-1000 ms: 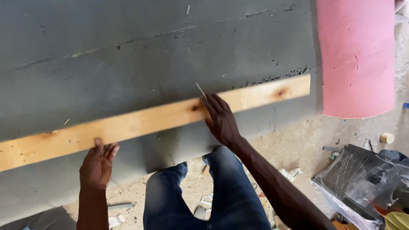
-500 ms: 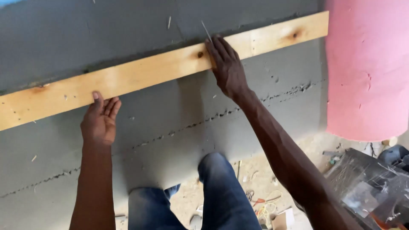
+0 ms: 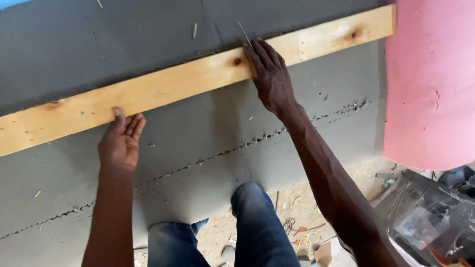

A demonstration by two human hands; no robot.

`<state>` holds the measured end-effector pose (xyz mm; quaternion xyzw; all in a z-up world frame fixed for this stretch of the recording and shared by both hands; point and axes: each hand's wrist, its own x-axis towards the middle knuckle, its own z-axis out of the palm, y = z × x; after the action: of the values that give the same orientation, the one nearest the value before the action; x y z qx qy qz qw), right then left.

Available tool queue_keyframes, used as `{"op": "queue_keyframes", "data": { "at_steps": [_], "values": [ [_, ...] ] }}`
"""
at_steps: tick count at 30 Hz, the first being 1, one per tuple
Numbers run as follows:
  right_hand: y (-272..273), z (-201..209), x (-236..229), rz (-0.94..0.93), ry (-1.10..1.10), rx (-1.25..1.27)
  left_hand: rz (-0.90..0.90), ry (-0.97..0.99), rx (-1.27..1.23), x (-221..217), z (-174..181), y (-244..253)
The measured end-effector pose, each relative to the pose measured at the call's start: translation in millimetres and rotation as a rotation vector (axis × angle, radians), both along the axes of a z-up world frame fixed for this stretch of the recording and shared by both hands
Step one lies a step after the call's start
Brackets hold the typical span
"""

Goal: The person uses a tape measure and a nail to mark measurements on a large gray foam sheet. They then use a wooden plank as a straightedge to draw a long line across the foam with the nail.

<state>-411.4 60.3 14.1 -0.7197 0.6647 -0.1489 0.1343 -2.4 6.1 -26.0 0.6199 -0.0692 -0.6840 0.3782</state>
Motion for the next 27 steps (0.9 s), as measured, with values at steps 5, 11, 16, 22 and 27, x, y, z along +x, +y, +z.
{"op": "queue_keyframes", "data": {
  "at_steps": [5, 11, 16, 22, 27],
  "values": [
    [-2, -3, -3, -0.003, 0.071, 0.080, 0.025, -0.041, 0.050, -15, 13, -2],
    [-4, -2, -2, -0.009, 0.052, 0.061, -0.038, -0.060, 0.036, -14, 24, -6],
    [-3, -1, 5, -0.058, 0.072, 0.131, -0.209, -0.110, 0.000, -14, 35, -9],
    [-5, 17, 13, -0.090, 0.051, 0.146, -0.591, -0.478, 0.020, 3, 63, -16],
    [-18, 30, 37, -0.153, -0.225, -0.319, -0.663, -1.289, -0.346, 93, 34, -31]
  ]
}}
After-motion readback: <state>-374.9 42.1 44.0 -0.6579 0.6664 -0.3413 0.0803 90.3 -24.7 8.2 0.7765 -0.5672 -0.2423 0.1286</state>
